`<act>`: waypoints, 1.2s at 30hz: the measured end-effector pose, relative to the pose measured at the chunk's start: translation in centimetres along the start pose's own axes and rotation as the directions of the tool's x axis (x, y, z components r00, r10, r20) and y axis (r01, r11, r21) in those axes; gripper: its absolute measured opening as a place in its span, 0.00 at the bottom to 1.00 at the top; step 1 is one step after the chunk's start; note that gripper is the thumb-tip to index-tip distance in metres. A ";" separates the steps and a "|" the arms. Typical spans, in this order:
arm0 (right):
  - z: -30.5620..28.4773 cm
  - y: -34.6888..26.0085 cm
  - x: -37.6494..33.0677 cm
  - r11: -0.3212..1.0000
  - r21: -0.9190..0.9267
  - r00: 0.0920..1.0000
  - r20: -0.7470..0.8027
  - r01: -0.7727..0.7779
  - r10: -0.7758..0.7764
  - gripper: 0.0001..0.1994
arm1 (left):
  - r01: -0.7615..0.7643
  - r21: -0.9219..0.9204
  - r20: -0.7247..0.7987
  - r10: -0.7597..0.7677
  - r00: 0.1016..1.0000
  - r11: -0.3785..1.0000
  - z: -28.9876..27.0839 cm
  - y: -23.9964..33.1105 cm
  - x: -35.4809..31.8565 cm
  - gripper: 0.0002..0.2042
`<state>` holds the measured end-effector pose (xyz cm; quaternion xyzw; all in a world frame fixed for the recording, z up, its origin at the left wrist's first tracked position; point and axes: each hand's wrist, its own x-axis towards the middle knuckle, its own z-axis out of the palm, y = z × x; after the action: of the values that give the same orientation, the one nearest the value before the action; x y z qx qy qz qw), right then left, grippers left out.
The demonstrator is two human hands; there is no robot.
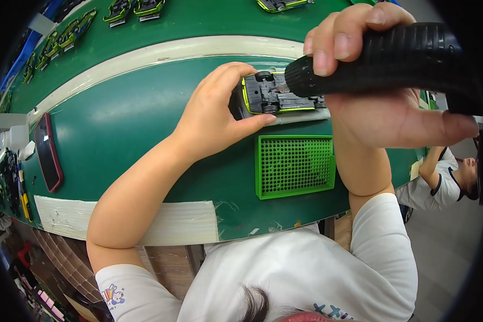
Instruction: The person takes toy cars from a conveyor line, drives screws into their undersides using an electric screwdriver, and places the assembled cars into a partitioned cardboard box.
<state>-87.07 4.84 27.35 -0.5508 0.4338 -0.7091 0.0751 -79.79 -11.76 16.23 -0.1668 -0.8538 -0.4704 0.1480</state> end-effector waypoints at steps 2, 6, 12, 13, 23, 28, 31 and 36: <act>0.1 0.7 0.2 1.000 0.019 1.000 0.006 -0.015 0.015 0.56 | -0.003 -0.032 -0.038 0.002 0.999 0.999 0.0 0.0 0.1 0.31; 0.1 1.6 0.3 0.998 0.043 0.999 0.015 -0.048 0.047 0.56 | -0.008 -0.028 -0.023 0.007 1.000 1.000 0.0 -0.1 0.3 0.31; -0.1 2.2 0.5 0.997 0.053 0.990 0.133 -0.063 0.056 0.57 | -0.008 -0.036 -0.018 0.007 1.000 0.999 0.0 -0.3 0.2 0.32; 0.6 2.1 0.3 0.997 0.041 0.998 0.008 -0.063 0.063 0.57 | -0.005 -0.034 -0.017 0.004 1.000 0.999 0.1 -0.3 0.1 0.32; 1.5 4.6 -0.2 0.953 0.271 0.940 -0.270 -0.135 0.209 0.54 | 0.027 -0.058 0.017 -0.026 1.000 0.998 -0.2 0.1 0.3 0.31; 2.2 4.9 -0.9 0.953 0.286 0.929 -0.317 -0.098 0.190 0.54 | 0.033 -0.082 0.021 -0.031 0.999 0.996 -0.5 -0.1 0.2 0.30; 3.9 3.2 0.3 0.902 0.425 0.839 -0.459 -0.084 0.294 0.55 | 0.007 -0.064 0.005 -0.007 1.000 0.998 -0.5 0.1 0.6 0.30; 4.4 1.8 0.8 0.874 -0.106 0.826 -0.398 -0.475 0.400 0.54 | 0.032 -0.085 0.040 -0.028 0.999 0.996 -1.0 0.8 0.5 0.30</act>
<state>-84.35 0.89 26.75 -0.2998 0.6242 -0.7146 0.0991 -79.82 -12.20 17.53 -0.1692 -0.8380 -0.5053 0.1171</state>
